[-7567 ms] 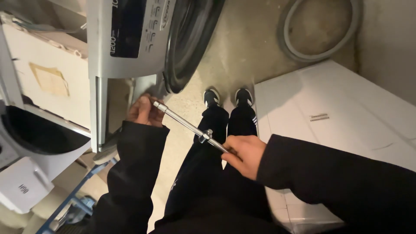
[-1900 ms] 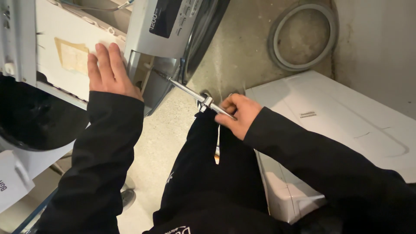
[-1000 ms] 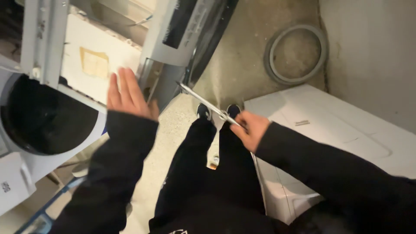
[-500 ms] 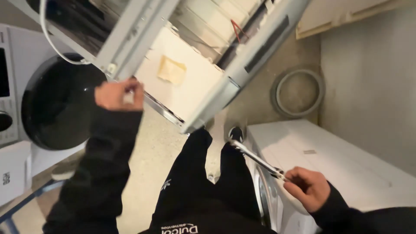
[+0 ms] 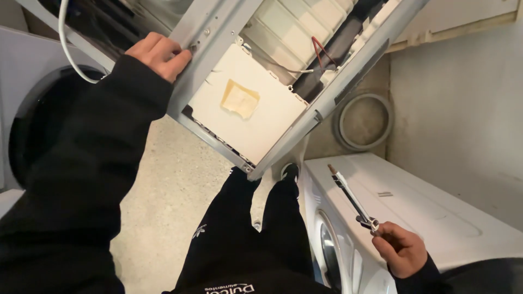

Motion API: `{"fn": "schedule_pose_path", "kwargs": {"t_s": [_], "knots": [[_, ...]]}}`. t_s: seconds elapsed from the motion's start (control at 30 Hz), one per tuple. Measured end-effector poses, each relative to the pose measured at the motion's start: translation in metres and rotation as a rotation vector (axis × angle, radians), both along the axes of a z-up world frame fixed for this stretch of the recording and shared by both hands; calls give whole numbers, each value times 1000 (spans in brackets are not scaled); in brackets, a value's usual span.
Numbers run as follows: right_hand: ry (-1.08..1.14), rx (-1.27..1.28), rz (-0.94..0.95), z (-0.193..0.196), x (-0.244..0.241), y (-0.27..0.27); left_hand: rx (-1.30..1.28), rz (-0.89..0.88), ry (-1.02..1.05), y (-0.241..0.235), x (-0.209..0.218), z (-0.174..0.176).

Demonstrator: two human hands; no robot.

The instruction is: Repairing a washing machine by using a socket wrench to manipulate internal components.

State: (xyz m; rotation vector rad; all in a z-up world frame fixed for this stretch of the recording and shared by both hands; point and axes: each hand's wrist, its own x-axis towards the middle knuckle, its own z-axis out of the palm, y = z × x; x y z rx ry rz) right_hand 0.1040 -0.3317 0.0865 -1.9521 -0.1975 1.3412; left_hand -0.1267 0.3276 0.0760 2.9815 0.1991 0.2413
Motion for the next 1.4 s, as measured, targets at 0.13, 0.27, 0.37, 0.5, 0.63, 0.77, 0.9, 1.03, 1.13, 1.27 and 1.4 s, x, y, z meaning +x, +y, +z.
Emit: {"fn": "schedule_pose_path", "kwargs": {"t_s": [0.13, 0.27, 0.37, 0.5, 0.63, 0.77, 0.9, 1.03, 1.13, 1.27, 1.4], "knots": [[-8, 55, 14, 3, -3, 11, 150, -69, -9, -2, 4, 0], [-35, 99, 10, 6, -4, 8, 1, 131, -30, -6, -4, -40], [-80, 52, 44, 12, 5, 6, -429, 345, -224, -70, -7, -30], [-250, -97, 244, 25, 28, 27, -1299, 456, -331, -209, -10, 10], [-300, -27, 345, 25, 59, 43, -1484, 470, -312, -318, 13, -8], [-393, 90, 516, 15, 88, 47, -1969, 626, -476, -372, 34, -57], [-434, 136, 616, 5, 102, 47, -2274, 834, -589, -394, 57, -60], [-423, 170, 660, -7, 106, 45, -2351, 789, -638, -413, 56, -79], [-419, 261, 615, -14, 107, 42, -2369, 792, -714, -418, 55, -92], [-442, 217, 577, -16, 104, 40, -2451, 715, -675, -409, 60, -101], [-514, 247, 568, -18, 104, 41, -2437, 760, -642, -408, 69, -101]]}}
